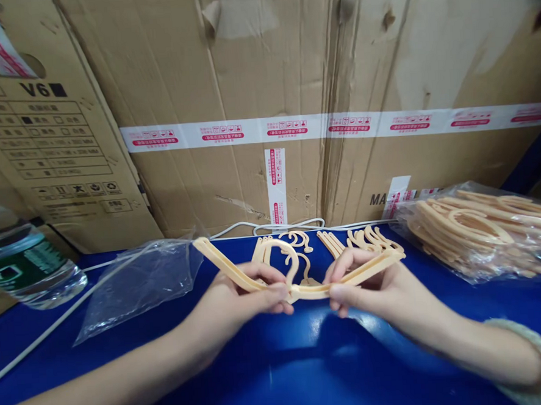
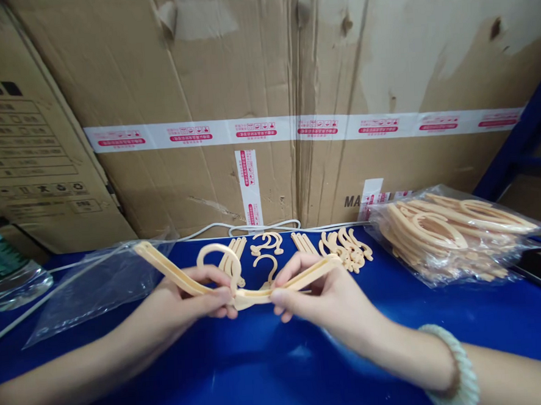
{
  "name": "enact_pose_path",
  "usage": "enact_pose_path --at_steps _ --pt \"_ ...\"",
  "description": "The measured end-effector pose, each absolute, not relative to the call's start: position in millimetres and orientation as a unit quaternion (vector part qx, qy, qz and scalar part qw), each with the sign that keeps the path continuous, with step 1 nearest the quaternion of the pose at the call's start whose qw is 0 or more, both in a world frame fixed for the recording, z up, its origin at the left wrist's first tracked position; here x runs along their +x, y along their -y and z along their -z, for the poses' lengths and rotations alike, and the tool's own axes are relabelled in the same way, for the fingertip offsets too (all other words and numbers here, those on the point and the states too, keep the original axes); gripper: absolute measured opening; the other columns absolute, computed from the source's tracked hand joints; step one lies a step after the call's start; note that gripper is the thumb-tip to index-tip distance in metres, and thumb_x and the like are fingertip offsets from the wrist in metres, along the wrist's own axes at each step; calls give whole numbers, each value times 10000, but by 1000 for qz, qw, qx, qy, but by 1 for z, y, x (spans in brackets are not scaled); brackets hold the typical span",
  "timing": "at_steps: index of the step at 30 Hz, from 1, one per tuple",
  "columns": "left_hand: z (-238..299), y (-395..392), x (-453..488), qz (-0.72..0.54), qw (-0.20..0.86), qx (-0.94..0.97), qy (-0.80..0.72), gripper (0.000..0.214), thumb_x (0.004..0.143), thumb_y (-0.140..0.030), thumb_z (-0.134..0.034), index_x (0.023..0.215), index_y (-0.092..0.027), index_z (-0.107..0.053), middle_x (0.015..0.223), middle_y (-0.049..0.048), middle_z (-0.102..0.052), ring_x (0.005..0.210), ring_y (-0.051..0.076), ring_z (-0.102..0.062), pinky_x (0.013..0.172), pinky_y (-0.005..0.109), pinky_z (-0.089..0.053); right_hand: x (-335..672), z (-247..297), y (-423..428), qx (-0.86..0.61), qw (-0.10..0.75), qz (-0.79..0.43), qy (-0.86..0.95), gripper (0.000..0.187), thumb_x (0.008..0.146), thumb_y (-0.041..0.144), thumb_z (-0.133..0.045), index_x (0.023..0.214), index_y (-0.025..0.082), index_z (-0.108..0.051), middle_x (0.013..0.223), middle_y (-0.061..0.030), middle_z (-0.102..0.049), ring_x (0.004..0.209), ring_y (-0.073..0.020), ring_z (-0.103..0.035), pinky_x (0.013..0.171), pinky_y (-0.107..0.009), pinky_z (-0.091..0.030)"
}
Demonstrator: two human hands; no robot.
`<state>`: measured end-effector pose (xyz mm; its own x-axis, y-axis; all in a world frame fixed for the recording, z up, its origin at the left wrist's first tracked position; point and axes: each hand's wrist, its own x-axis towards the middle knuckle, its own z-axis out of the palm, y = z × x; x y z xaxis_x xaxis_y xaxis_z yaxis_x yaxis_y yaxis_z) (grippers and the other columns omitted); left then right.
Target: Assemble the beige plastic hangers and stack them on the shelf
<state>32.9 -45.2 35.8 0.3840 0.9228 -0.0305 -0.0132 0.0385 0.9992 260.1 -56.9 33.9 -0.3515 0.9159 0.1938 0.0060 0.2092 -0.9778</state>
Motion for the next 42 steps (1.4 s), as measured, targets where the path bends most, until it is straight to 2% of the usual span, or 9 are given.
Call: enact_pose_path --at_steps 4,7,11,14,19,22,26,32,42 --pt "-71 27 9 -389 610 559 -406 133 742 -236 -757 761 -143 -663 748 22 -699 728 110 -675 690 136 -534 291 -63 35 -358 365 -448 734 237 735 325 -758 841 146 -644 679 -32 -698 586 -138 -660 553 -221 -536" --pt "-87 15 -8 -387 587 568 -428 146 708 -233 -783 767 -147 -680 755 17 -692 732 107 -670 687 121 -536 310 -80 25 -358 297 -311 829 204 783 333 -709 837 140 -673 766 -66 -715 681 -169 -679 599 -242 -530" --pt "-98 2 -25 -342 519 641 -451 165 699 -257 -785 802 -176 -685 744 13 -702 732 113 -664 675 130 -525 322 -95 22 -342 185 -120 913 131 850 261 -600 827 151 -667 784 -56 -692 681 -145 -644 603 -240 -483" --pt "-102 -4 -34 -246 429 741 -455 194 721 -322 -757 817 -172 -678 721 25 -704 699 137 -656 606 160 -500 327 -99 22 -322 146 -54 934 84 832 226 -587 806 164 -637 853 -54 -654 717 -142 -614 617 -243 -458" --pt "-96 5 -32 -98 161 903 -385 234 807 -387 -663 737 -164 -646 707 14 -652 629 125 -584 578 204 -427 326 -95 24 -326 49 -73 941 70 801 173 -575 734 183 -591 717 -3 -602 656 -132 -570 599 -242 -418" --pt "-84 17 -22 -57 62 940 -330 174 855 -265 -594 711 -168 -603 742 0 -610 611 103 -532 552 204 -373 320 -88 28 -323 4 -84 943 87 776 125 -572 732 186 -617 707 -1 -624 668 -136 -577 615 -244 -410" --pt "-68 27 -10 -40 -28 957 -288 104 794 -121 -580 704 -174 -575 824 11 -596 681 135 -534 614 247 -379 317 -79 30 -338 -36 -85 936 91 778 128 -593 753 191 -652 725 -9 -654 664 -145 -597 610 -251 -410" --pt "-59 31 -4 -3 -92 953 -288 71 766 -141 -629 714 -175 -593 805 34 -602 712 198 -561 708 344 -429 319 -71 26 -343 -28 -80 935 97 815 168 -600 748 194 -666 692 -21 -653 679 -165 -614 601 -261 -414" --pt "-65 38 7 27 -137 942 -306 79 776 -165 -617 701 -161 -596 773 68 -611 709 246 -579 693 411 -461 315 -73 30 -378 -55 -32 924 48 794 163 -613 758 181 -639 712 -41 -647 666 -176 -606 596 -266 -409"
